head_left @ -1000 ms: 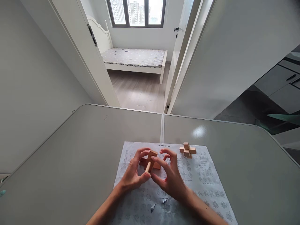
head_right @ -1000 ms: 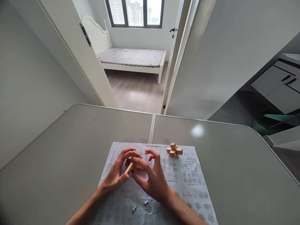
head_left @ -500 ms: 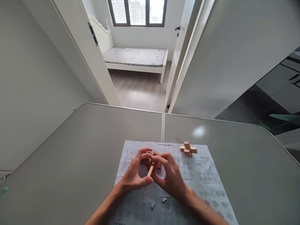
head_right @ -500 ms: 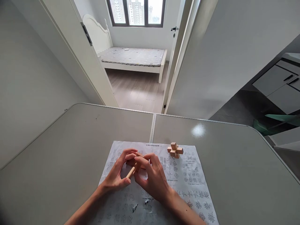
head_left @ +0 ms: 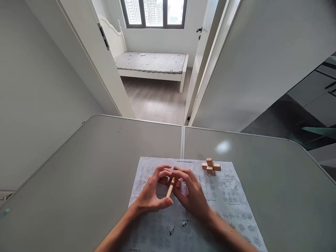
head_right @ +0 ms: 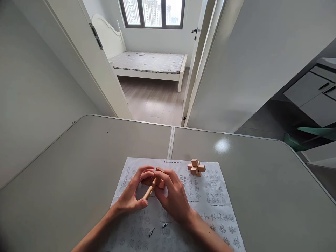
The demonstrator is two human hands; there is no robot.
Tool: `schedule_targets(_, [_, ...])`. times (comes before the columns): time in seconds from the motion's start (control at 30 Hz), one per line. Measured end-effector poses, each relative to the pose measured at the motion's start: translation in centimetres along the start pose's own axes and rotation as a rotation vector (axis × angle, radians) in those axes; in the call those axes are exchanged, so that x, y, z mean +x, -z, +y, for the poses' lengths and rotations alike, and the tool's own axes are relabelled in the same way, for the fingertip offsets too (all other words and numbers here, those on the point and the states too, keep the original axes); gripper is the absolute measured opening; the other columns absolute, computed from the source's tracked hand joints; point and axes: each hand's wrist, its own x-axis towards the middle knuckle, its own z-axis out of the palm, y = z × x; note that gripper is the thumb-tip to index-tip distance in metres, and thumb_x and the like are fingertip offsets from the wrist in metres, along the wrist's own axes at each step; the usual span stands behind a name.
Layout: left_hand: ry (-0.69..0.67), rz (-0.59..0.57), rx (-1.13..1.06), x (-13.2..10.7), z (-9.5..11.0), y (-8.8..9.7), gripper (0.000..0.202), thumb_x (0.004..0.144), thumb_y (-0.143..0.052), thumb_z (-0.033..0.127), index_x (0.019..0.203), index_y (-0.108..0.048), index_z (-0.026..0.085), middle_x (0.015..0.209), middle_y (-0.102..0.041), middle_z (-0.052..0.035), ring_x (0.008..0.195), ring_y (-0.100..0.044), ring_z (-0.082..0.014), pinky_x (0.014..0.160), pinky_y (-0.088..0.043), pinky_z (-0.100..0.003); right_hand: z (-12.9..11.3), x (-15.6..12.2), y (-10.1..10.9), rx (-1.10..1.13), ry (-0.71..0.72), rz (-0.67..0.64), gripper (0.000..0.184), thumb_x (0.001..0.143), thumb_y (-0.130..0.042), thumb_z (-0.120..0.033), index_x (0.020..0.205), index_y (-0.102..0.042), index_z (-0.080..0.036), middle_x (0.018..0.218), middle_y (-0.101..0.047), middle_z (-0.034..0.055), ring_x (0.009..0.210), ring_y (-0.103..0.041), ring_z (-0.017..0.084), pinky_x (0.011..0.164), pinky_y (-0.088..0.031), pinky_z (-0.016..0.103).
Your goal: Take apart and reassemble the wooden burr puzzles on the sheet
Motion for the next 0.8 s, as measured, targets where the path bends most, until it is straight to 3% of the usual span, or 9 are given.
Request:
schedule_targets(0.3, [-0.008,-0.007,0.087,-0.3,-0.5,0.1,0.087,0.081,-0.072,0.076,0.148,-0.045,0.027,0.135,-0.065,-0.0161,0.121,-0.068,-0.0390,0.101,-0.057,-0.051,-0.1,0.2,0.3,-0.004,0.033,0.115,0.034,0.099,-0.064,-0.011,0.127,-0.064,-0.031,0.115,-0.073,0.0080,0.107,-0.071,0.027,0.087,-0.062,0.044])
schedule_targets(0.43, [-0.123,0.037,0.172,-0.2,-0.7,-0.1,0.079,0.085,-0.067,0.077,0.143,-0.049,0.025,0.142,-0.057,-0.0183,0.124,-0.064,-0.0379,0.097,-0.058,-0.049,-0.1,0.0,0.3,0.029,0.021,0.122,0.034,0.099,-0.062,-0.009,0.126,-0.062,-0.031,0.108,-0.070,0.0063,0.097,-0.073,0.025,0.082,-0.063,0.041])
schedule_targets(0.57, [-0.253,0.140,0.331,-0.4,-1.0,-0.4,0.050,0.093,-0.064,0.066,0.119,-0.060,0.024,0.121,-0.063,-0.0145,0.113,-0.064,-0.0334,0.097,-0.055,-0.048,0.0,-0.2,0.1,0.046,-0.011,0.135,0.030,0.100,-0.062,-0.010,0.122,-0.061,-0.031,0.102,-0.064,0.0042,0.090,-0.073,0.022,0.076,-0.065,0.038])
schedule_targets(0.67, [-0.291,0.104,0.408,-0.6,-1.2,-0.6,0.034,0.097,-0.062,0.057,0.104,-0.062,0.024,0.101,-0.067,-0.0102,0.093,-0.065,-0.0289,0.089,-0.054,-0.045,0.2,-0.3,0.0,0.065,-0.030,0.132,0.027,0.100,-0.062,-0.010,0.120,-0.062,-0.030,0.102,-0.061,0.0036,0.089,-0.071,0.021,0.074,-0.066,0.036])
schedule_targets(0.8, [-0.357,0.051,0.535,-0.7,-1.5,-0.8,0.021,0.099,-0.061,0.045,0.095,-0.061,0.025,0.094,-0.072,-0.0088,0.083,-0.066,-0.0271,0.082,-0.052,-0.043,0.3,-0.4,0.1,0.045,-0.048,0.135,0.024,0.102,-0.059,-0.010,0.117,-0.063,-0.029,0.102,-0.060,0.0034,0.089,-0.070,0.020,0.073,-0.066,0.035])
